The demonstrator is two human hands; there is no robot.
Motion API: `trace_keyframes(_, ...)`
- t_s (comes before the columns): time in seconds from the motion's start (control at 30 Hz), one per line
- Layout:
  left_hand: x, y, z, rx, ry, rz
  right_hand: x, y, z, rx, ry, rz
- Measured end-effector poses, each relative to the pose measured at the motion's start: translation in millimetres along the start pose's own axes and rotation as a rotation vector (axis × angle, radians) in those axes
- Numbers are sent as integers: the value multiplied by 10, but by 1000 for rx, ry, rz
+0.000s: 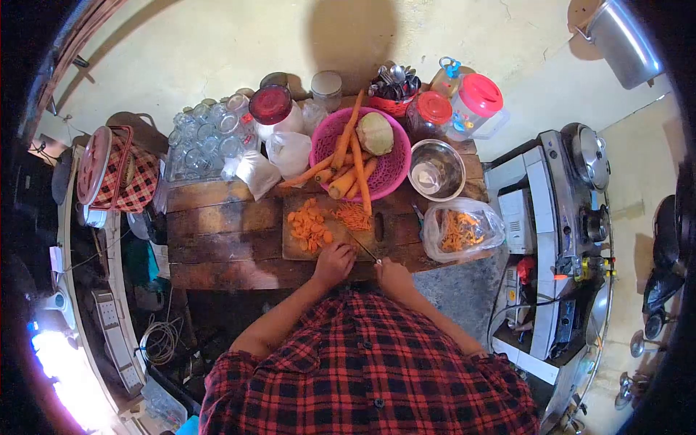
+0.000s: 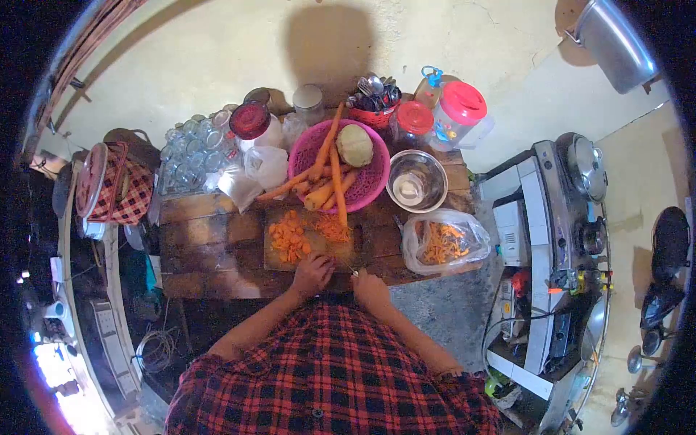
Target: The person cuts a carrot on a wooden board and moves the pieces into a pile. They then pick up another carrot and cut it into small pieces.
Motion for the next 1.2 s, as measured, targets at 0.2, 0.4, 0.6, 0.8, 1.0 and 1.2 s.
trace_keyframes(0.2, 58, -15, -4, -7, 9, -2, -53, -19, -168, -81, 51, -65)
trace_keyframes(0.4, 73, -11, -14, -62, -145, 28, -135, -126, -75, -32, 16, 0)
trace_keyframes(0.6, 89, -11, -9, -136, -140, -2, -174, -82, -308, -37, 54, -113)
trace_keyframes(0.8, 113, 7, 10, -177, -97, -19, -131, -171, -152, -15, -3, -66)
trace_keyframes(1.0, 134, 32, 70, -181, -133, -6, -167, -165, -293, -70, 35, -101)
trace_keyframes(1.2, 152, -14, 16, -149, -162, 7, -73, -123, -231, -24, 1, -39)
Point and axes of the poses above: each hand's wrist, its own x-axis away from the middle knuckle, its own z-axis out of the back of the hand, y = z × x, the point moved 4 cm from there along -x, towards the middle knuckle, and after that the axes turned 11 degrees about -x, right-handed, at the moved point
